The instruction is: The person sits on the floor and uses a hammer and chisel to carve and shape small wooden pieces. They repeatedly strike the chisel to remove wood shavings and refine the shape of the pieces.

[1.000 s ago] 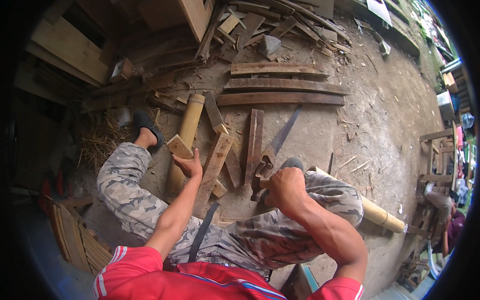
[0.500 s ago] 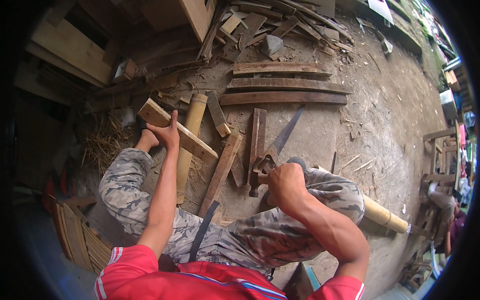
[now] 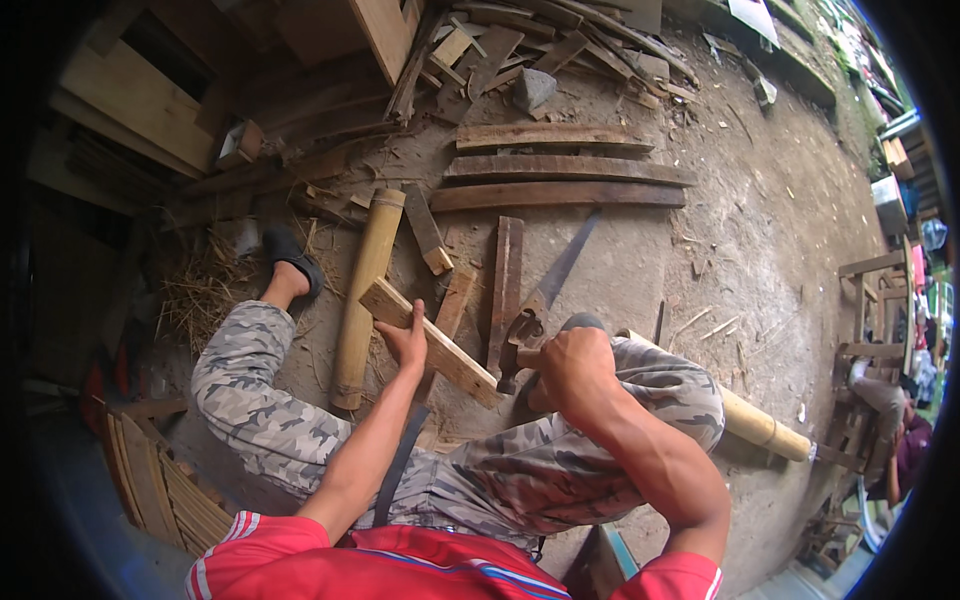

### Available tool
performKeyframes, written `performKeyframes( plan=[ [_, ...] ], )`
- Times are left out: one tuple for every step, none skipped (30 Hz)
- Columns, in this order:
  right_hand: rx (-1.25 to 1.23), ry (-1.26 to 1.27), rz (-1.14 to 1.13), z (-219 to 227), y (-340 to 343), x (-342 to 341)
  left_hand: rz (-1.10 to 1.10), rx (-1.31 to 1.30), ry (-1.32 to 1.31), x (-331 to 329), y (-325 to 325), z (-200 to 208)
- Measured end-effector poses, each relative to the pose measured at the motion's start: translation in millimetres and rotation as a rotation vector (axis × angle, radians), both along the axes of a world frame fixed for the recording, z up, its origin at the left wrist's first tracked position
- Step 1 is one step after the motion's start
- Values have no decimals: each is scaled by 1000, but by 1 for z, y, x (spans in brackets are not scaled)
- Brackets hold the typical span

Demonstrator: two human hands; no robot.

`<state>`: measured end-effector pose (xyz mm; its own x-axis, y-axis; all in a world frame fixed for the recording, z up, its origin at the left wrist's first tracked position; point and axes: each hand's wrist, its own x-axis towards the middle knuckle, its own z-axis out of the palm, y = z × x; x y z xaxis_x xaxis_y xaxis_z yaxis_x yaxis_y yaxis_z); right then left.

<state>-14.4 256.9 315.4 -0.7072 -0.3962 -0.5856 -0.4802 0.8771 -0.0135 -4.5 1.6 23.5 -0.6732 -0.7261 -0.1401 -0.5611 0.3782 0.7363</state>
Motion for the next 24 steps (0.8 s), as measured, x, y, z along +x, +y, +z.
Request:
performKeyframes(
  plan=[
    [-19,-5,-1,1,0,0,-1,-13,-27,10,5,-10],
    [2,-16,-23,2,0,0,-9,-23,-52,16,13,-10],
    [23,-27,-44,6,-1,0,-36,56,-53,25,18,-9],
    [42,-37,-65,8,-1,0,-81,101,-75,32,16,-11],
    [36,-30,-66,6,0,1,-123,147,-97,39,11,-17],
    [30,-24,-66,3,2,1,-164,192,-120,46,8,-23],
    [21,-19,-66,0,2,3,-171,167,-31,53,9,-27],
    [16,-16,-83,0,2,5,-272,153,-91,62,7,-30],
    [11,-12,-100,0,2,6,-372,138,-151,72,5,-32],
    [8,-6,-118,1,3,7,-474,124,-208,79,4,-32],
    [17,-33,-106,2,1,5,-578,15,-281,91,0,-39],
    [25,-61,-93,3,0,2,-680,-96,-355,103,-5,-46],
    [41,-91,-83,4,-1,1,-786,-199,-429,110,-6,-52],
    [57,-97,-90,4,1,1,-818,-144,-481,102,-1,-42],
    [73,-104,-96,4,2,1,-850,-87,-533,91,4,-32],
    [78,-108,-93,5,0,1,-870,-40,-587,84,2,-20],
    [65,-99,-90,5,0,2,-914,-112,-572,84,-3,-23],
    [52,-91,-87,6,-1,3,-957,-184,-556,85,-9,-28],
    [39,-80,-82,6,-1,4,-997,-257,-539,85,-16,-30],
    [39,-66,-80,5,1,5,-1034,-210,-649,77,-19,-26],
    [39,-52,-78,4,2,7,-1069,-161,-759,65,-22,-22],
    [36,-34,-71,4,2,7,-1096,-114,-868,58,-27,-18],
    [38,-38,-61,4,1,6,-1008,-129,-731,62,-31,-29],
    [41,-42,-52,3,0,5,-958,-90,-772,62,-33,-33]
  ],
)
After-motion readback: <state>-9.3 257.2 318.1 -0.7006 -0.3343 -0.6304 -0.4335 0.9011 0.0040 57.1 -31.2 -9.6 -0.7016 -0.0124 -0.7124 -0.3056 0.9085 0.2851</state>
